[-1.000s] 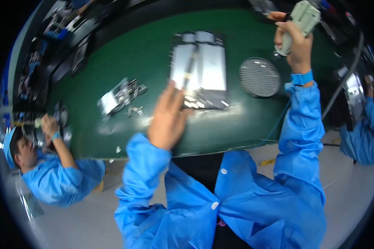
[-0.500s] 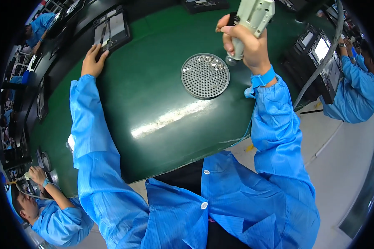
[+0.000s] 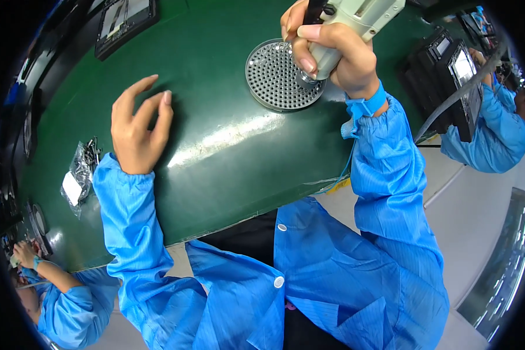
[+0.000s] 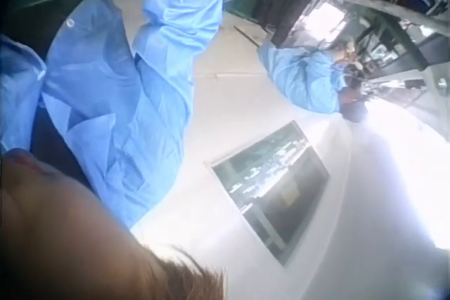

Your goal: The person assembles electronic tablets on a factory line by fastening internal electronic components with an electric screwdriver.

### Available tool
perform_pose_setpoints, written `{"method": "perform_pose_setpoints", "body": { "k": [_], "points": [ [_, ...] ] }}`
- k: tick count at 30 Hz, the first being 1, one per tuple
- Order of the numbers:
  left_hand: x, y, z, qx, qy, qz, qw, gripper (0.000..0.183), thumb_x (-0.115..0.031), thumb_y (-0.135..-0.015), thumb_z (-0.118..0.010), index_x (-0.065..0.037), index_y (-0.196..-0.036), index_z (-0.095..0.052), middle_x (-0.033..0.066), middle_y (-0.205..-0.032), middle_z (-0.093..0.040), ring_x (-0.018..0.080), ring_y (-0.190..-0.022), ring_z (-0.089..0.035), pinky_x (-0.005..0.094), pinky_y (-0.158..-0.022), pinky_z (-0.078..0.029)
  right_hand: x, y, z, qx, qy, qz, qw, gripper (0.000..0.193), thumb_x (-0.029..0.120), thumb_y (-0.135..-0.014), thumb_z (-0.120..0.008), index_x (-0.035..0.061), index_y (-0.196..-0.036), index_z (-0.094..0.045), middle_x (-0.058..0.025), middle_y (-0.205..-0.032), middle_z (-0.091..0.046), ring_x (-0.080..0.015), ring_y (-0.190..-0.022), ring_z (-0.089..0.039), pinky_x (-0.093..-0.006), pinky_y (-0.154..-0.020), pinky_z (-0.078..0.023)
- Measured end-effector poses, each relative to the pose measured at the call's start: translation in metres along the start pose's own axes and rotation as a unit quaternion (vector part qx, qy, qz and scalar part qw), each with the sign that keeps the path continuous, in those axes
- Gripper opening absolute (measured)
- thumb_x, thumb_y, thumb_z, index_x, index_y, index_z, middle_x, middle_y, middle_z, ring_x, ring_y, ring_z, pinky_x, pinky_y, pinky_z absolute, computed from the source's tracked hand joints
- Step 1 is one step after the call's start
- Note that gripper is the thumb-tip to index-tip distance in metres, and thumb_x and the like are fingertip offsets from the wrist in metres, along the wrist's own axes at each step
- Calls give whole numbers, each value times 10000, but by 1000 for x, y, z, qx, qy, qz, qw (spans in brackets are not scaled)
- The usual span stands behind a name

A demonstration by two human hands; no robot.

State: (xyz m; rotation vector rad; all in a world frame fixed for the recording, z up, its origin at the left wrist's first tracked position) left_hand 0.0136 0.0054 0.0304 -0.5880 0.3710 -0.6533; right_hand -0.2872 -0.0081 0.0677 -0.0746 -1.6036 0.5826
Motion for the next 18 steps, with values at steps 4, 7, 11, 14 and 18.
{"method": "perform_pose_setpoints", "body": {
  "k": [4, 7, 11, 14, 18],
  "points": [
    [7, 3, -5, -18, 47, 50, 997, 89, -45, -888, -702, 43, -896, -701, 148, -1113, -676, 264, -958, -696, 338, -810, -555, -3, 0, -2, 36, -23, 5, 999, 205, 136, -886, -469, -34, -965, -553, -72, -563, -507, -140, -565, -473, -253, -613, -430],
    [6, 5, -6, -14, 49, 50, 997, 94, -53, -891, -705, 42, -894, -700, 142, -1113, -676, 254, -956, -696, 331, -789, -560, -7, 1, 0, 48, -27, -6, 998, 211, 143, -894, -459, -31, -974, -545, -73, -563, -502, -141, -575, -472, -252, -605, -424],
    [8, 7, -7, -11, 50, 43, 998, 96, -61, -894, -706, 35, -893, -700, 132, -1113, -677, 241, -948, -695, 322, -757, -565, -16, -1, 1, 40, -24, 38, 998, 223, 155, -904, -443, -30, -983, -538, -74, -562, -496, -144, -580, -470, -245, -622, -422],
    [8, 7, -7, -5, 54, 47, 997, 95, -58, -895, -704, 37, -897, -700, 132, -1114, -676, 237, -941, -694, 326, -762, -562, -15, 0, 2, 54, -14, 8, 998, 223, 154, -909, -439, -30, -990, -536, -76, -561, -494, -143, -586, -471, -244, -662, -424],
    [7, 5, -7, -4, 55, 41, 998, 93, -55, -895, -703, 38, -905, -701, 132, -1115, -674, 236, -936, -693, 327, -770, -559, -10, 0, -1, 42, -9, -17, 999, 213, 150, -910, -436, -25, -982, -535, -75, -556, -491, -143, -593, -471, -246, -698, -423]
  ]
}}
Point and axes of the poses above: each hand's wrist, its own y-axis away from the middle knuckle, its own z-axis out of the back of the hand, x = y × z, the point moved 2 cm from there along -y, towards the middle knuckle
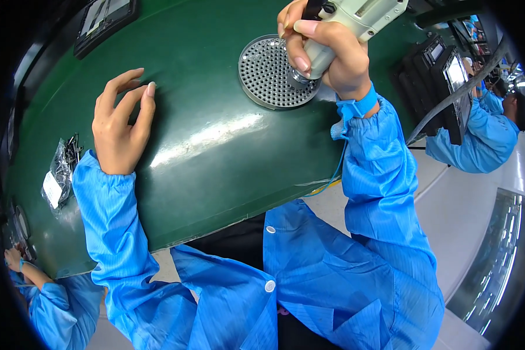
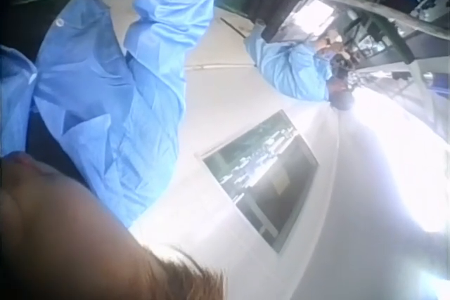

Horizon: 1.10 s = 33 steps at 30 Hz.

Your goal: The person assembles electronic tablets on a factory line by fastening internal electronic components with an electric screwdriver.

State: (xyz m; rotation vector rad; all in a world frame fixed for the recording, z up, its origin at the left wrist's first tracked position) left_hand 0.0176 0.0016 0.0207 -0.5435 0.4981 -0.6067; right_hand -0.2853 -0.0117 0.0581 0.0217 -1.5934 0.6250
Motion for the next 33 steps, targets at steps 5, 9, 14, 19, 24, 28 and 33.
{"method": "perform_pose_setpoints", "body": {
  "k": [5, 9, 14, 19, 24, 28, 33],
  "points": [
    [-2, 0, -1, -10, 11, 24, 1000, 84, -68, -852, -734, 11, -835, -710, 97, -1083, -685, 224, -902, -676, 344, -801, -528, 0, -2, -2, -1, 30, 47, 998, 192, 154, -898, -452, -21, -899, -529, -87, -561, -510, -134, -509, -456, -246, -642, -428],
    [-1, 4, 1, -8, 12, 23, 1000, 72, -69, -854, -731, 1, -869, -721, 96, -1085, -684, 225, -899, -677, 341, -809, -525, 6, 2, -11, -20, 77, 38, 996, 246, 160, -890, -460, -57, -940, -564, -100, -575, -529, -127, -481, -453, -252, -596, -433],
    [-7, -2, 4, -9, -3, 5, 1000, 208, -58, -878, -705, -36, -1084, -720, 112, -1095, -677, 251, -959, -668, 333, -850, -520, 8, 2, -15, -106, -8, 28, 994, 231, 101, -832, -616, -103, -927, -668, -85, -567, -580, -122, -456, -542, -267, -454, -448],
    [2, -18, -9, -77, 53, 5, 996, 237, -90, -891, -704, -46, -1124, -709, 117, -1045, -687, 242, -906, -680, 318, -815, -529, 15, -3, -8, -114, -55, 18, 992, 255, 114, -841, -605, -118, -929, -664, -85, -545, -566, -136, -456, -543, -307, -599, -531],
    [45, -108, -51, -121, 161, 174, 964, 378, -353, -921, -684, -40, -1133, -692, 110, -1041, -711, 213, -891, -691, 320, -811, -544, 23, -9, -7, -136, -70, 17, 988, 258, 114, -844, -607, -113, -962, -640, -65, -520, -523, -137, -449, -508, -321, -678, -541],
    [92, -218, -128, 161, 236, 417, 863, 1091, -839, -673, -640, 113, -1205, -597, 275, -1154, -662, 329, -1078, -663, 382, -933, -513, 12, -3, 2, -130, -123, 1, 984, 240, 91, -841, -611, -83, -1005, -632, -138, -809, -636, -125, -496, -532, -265, -507, -458],
    [90, -280, -204, 218, -17, 367, 904, 1187, -908, -665, -537, 65, -1345, -545, 285, -1446, -462, 410, -1312, -494, 429, -1100, -389, 16, -2, -7, -155, -112, -3, 982, 186, 42, -842, -645, -50, -1002, -627, -123, -847, -651, -105, -531, -558, -251, -485, -451]
  ]
}}
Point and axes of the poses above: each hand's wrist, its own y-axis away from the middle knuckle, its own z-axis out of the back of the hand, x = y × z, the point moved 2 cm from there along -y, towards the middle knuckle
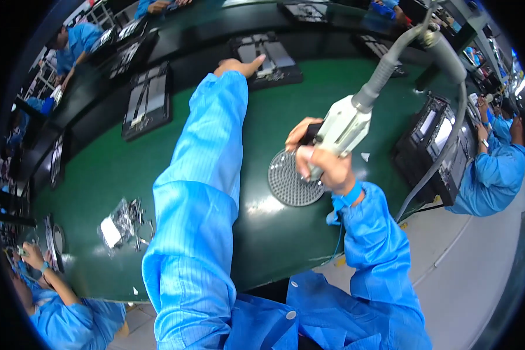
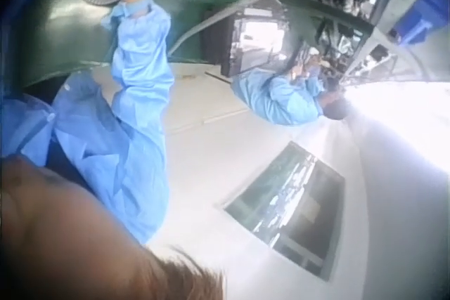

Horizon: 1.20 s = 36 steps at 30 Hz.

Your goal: The person assembles electronic tablets on a factory line by fastening internal electronic components with an electric screwdriver.

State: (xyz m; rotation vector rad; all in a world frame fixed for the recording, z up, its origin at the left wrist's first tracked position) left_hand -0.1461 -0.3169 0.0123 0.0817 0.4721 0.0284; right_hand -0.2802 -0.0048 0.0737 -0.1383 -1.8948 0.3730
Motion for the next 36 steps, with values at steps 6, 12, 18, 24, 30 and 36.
{"method": "perform_pose_setpoints", "body": {
  "k": [6, 12, 18, 24, 30, 36],
  "points": [
    [6, -47, -15, 66, -69, -51, 994, 747, -656, -821, -646, -13, -1199, -684, 191, -1298, -631, 340, -1225, -587, 378, -1054, -426, 6, 1, -7, -4, 14, -41, 999, 199, 38, -824, -632, -56, -998, -611, -145, -887, -621, -124, -555, -556, -257, -499, -462],
    [21, -8, 1, -73, 355, 20, 932, 663, -365, -797, -771, 103, -1235, -604, 312, -1236, -617, 408, -1136, -624, 407, -945, -486, -3, 3, -7, 1, -28, -25, 999, 175, 11, -832, -675, -40, -994, -630, -114, -832, -658, -105, -546, -575, -242, -477, -466],
    [73, 202, 87, -98, 559, -102, 817, 674, -107, -947, -635, 71, -1500, -294, 176, -1291, -604, 184, -1076, -607, 298, -927, -490, -1, 8, -1, 11, 0, 24, 1000, 212, 46, -833, -622, -59, -1017, -604, -140, -846, -640, -119, -533, -540, -258, -502, -447],
    [157, 418, 80, -111, 543, -16, 832, 705, -19, -931, -623, 85, -1516, -244, 210, -1508, -405, 232, -1402, -369, 332, -1159, -266, 8, 5, 5, 53, 38, -2, 998, 369, 203, -902, -480, -85, -1121, -549, -158, -807, -583, -125, -528, -488, -242, -488, -397],
    [151, 474, 56, -92, 374, 57, 921, 677, -93, -932, -646, 52, -1505, -316, 194, -1322, -582, 212, -1240, -501, 322, -1057, -378, 1, 6, -17, 73, 18, 2, 997, 416, 226, -869, -454, -74, -1144, -538, -192, -906, -487, -93, -495, -398, -216, -427, -349],
    [188, 481, 58, -311, 131, 16, 941, 256, -180, -867, -722, -28, -1071, -695, 156, -1054, -563, 307, -940, -551, 413, -814, -460, -2, 16, -51, 101, 5, 16, 995, 374, 202, -868, -475, -104, -1065, -559, -146, -706, -530, -125, -486, -440, -234, -473, -378]
  ]
}}
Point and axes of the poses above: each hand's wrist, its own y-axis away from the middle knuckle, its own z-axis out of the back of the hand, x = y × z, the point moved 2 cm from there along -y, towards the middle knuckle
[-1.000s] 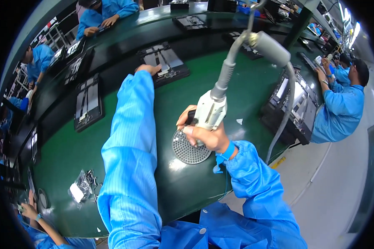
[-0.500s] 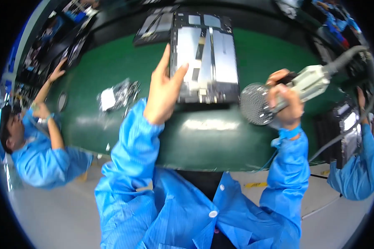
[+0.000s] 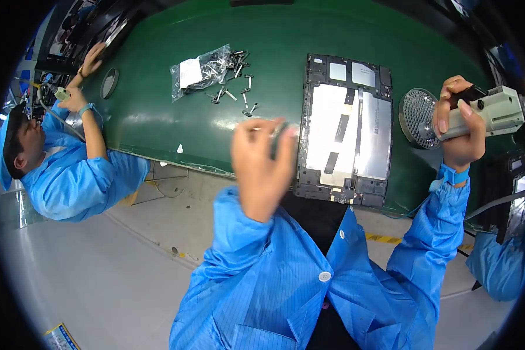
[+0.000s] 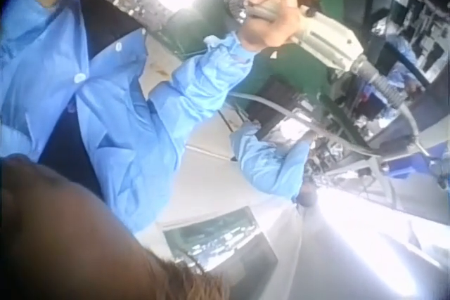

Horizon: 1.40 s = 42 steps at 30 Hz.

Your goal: The person assembles electronic tablets on a factory line by fastening internal electronic components with an electric screwdriver.

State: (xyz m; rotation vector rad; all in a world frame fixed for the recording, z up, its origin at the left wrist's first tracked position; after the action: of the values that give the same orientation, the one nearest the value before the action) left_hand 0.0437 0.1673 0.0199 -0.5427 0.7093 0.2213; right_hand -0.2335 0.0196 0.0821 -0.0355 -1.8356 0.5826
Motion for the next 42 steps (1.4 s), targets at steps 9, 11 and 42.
{"method": "perform_pose_setpoints", "body": {
  "k": [9, 11, 42],
  "points": [
    [54, -69, 40, 139, -11, -90, 986, 136, -55, -819, -749, 8, -919, -681, 110, -900, -630, 269, -770, -626, 367, -670, -497, 4, -6, -6, -10, 8, -11, 1000, 370, 214, -845, -497, -90, -1051, -549, -190, -844, -507, -121, -474, -444, -237, -420, -385],
    [50, -76, 35, 130, 5, -125, 984, 92, -34, -860, -705, 14, -931, -671, 127, -867, -653, 273, -755, -654, 366, -662, -505, 4, -6, -8, -20, 24, -21, 999, 385, 237, -843, -500, -83, -1053, -534, -186, -876, -478, -122, -464, -432, -239, -407, -379],
    [30, -161, -80, 303, 201, -109, 925, 222, -123, -915, -695, 41, -1065, -715, 99, -971, -734, 138, -916, -652, 269, -846, -498, -53, -68, -92, 22, -70, 69, 995, 62, 81, -758, -706, 43, -790, -668, -20, -749, -662, -88, -622, -621, -265, -509, -469]
  ]
}}
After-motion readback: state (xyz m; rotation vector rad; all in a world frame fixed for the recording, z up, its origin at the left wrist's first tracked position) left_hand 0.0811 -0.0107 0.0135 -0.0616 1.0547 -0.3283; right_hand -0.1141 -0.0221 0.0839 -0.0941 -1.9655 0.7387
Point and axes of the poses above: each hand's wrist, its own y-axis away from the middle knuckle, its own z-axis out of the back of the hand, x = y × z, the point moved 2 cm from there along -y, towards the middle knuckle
